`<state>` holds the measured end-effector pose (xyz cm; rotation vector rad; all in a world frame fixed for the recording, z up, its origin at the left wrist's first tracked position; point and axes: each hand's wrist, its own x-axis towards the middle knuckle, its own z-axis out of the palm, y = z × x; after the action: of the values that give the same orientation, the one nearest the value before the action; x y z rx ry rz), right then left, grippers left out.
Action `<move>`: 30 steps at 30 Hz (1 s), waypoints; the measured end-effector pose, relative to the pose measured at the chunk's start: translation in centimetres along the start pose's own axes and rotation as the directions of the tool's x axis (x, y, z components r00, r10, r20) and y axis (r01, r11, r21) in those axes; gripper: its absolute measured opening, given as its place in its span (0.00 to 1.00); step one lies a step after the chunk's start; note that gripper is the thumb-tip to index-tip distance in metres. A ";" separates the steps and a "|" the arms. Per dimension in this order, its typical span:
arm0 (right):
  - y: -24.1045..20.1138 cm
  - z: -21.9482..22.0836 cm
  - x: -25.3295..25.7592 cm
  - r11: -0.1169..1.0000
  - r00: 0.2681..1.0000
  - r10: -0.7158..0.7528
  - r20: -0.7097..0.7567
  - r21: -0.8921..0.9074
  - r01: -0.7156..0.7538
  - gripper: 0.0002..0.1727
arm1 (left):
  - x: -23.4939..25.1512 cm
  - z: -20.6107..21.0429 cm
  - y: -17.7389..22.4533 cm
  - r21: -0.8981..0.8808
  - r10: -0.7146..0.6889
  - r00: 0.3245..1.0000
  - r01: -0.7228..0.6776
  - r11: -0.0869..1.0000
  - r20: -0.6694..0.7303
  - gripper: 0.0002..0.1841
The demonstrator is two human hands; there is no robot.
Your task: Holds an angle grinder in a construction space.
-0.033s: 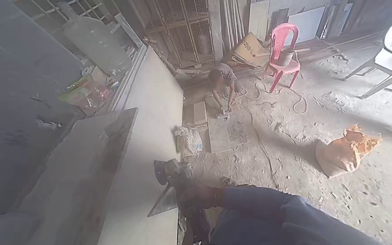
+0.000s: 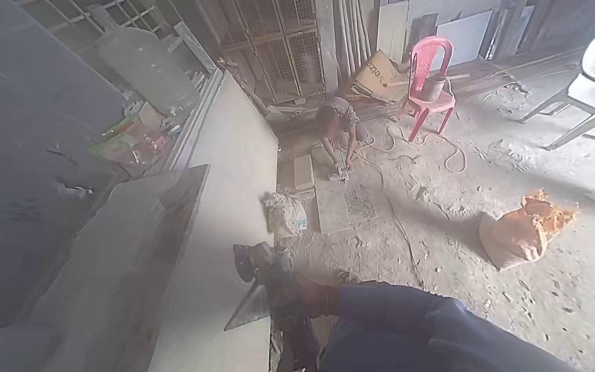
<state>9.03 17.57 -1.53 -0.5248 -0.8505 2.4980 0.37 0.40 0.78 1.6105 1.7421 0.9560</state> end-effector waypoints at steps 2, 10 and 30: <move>0.2 -0.1 0.0 1.000 1.000 -0.009 0.011 0.011 0.009 0.17 | 2.0 -1.2 5.9 0.001 -0.137 0.990 0.137 0.991 0.030 0.27; 0.5 -0.2 -0.1 0.999 1.000 -0.014 0.018 0.031 0.014 0.16 | 5.2 -2.6 12.8 0.350 -0.588 0.782 0.502 0.791 0.208 0.24; 0.6 -0.8 -0.6 1.000 0.999 -0.010 0.033 0.021 0.009 0.16 | 4.7 -2.3 13.9 0.219 -0.527 0.803 0.482 0.849 0.277 0.24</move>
<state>9.74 17.18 -2.43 -0.4723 -0.8360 2.5110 6.12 5.00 13.68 1.1862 1.8810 0.2926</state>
